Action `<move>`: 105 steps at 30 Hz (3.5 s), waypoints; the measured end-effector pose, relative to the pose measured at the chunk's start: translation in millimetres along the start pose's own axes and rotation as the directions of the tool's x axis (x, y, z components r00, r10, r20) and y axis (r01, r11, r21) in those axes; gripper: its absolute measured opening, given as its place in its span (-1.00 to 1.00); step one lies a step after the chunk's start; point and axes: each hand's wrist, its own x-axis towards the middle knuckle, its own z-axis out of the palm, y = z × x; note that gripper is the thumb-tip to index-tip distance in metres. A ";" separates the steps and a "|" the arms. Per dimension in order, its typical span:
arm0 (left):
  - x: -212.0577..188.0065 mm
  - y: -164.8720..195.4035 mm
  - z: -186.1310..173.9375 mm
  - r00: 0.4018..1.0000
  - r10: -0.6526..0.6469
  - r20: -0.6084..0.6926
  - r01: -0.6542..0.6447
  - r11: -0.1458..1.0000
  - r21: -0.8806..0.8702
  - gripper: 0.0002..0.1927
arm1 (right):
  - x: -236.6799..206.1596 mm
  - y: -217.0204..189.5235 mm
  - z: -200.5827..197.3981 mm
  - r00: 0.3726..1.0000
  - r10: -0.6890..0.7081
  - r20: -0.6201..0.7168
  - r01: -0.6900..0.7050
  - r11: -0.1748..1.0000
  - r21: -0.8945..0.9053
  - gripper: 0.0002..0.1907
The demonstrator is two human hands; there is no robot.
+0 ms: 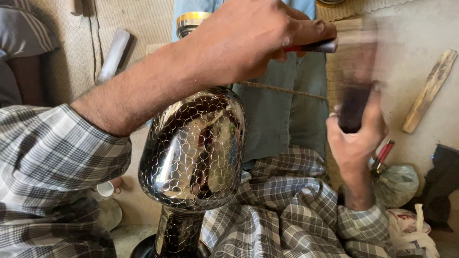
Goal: The person uses a hammer and a metal punch to create a patterned texture on a large silver metal vessel. They repeatedly strike the punch against the surface to form small indentations.
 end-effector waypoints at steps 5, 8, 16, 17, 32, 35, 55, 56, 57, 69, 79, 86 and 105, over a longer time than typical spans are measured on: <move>-5.5 -3.3 -2.1 1.000 0.029 -0.003 -0.029 0.997 0.073 -0.39 | 6.4 -3.3 -8.5 0.992 0.122 0.029 -0.125 0.944 0.306 -0.03; -6.8 -6.4 -3.8 0.999 0.035 0.007 -0.035 0.998 0.048 -0.34 | 9.0 -3.3 -10.3 0.997 0.036 0.073 -0.044 0.992 0.115 -0.01; 2.3 -5.1 -11.0 0.996 0.073 0.045 -0.068 0.993 -0.091 -0.43 | -7.6 0.0 -3.3 0.980 0.195 0.046 -0.200 0.944 0.262 -0.03; 4.0 -4.6 -12.3 0.995 0.088 0.044 -0.083 0.991 -0.107 -0.45 | -11.0 0.9 -0.8 0.969 0.242 0.052 -0.243 0.899 0.365 -0.07; 18.9 -9.6 -10.7 0.973 0.165 0.162 -0.148 0.983 -0.109 -0.45 | -23.8 -4.4 29.2 0.975 0.215 -0.057 -0.177 0.906 0.384 0.03; 19.9 -10.4 -9.2 0.970 0.190 0.150 -0.170 0.976 -0.136 -0.41 | -25.8 -4.1 31.5 0.979 0.200 -0.035 -0.181 0.938 0.295 0.01; 26.4 -20.8 -3.8 0.950 0.082 0.302 -0.043 0.990 -0.134 -0.34 | -42.5 0.3 38.5 0.931 0.363 -0.045 -0.263 0.750 0.607 0.16; 27.2 -19.1 -3.8 0.939 0.046 0.341 -0.001 0.991 -0.132 -0.35 | -43.1 -1.2 39.2 0.922 0.384 -0.058 -0.265 0.731 0.629 0.17; 27.9 -17.9 -4.1 0.925 0.009 0.379 0.043 0.991 -0.127 -0.36 | -43.8 -3.0 39.8 0.915 0.395 -0.081 -0.255 0.721 0.644 0.19; 19.8 -11.5 -10.5 0.905 -0.068 0.421 0.087 0.996 -0.028 -0.39 | -23.7 -12.6 38.2 0.963 0.268 -0.038 -0.226 0.872 0.435 0.10; -8.1 -4.8 -11.0 0.997 -0.046 0.065 0.041 0.997 0.072 -0.26 | 14.5 1.8 2.9 0.995 -0.088 0.056 0.092 0.992 -0.091 0.06; -31.7 0.1 -3.3 0.991 -0.117 -0.065 0.120 0.991 0.052 -0.46 | 55.1 -10.6 -32.7 0.979 -0.169 0.116 0.173 0.985 -0.028 -0.03; -48.4 13.9 -14.4 0.967 -0.199 -0.159 0.202 0.979 0.002 -0.55 | 102.7 -35.9 -62.1 0.939 -0.264 0.223 0.301 0.942 -0.151 -0.24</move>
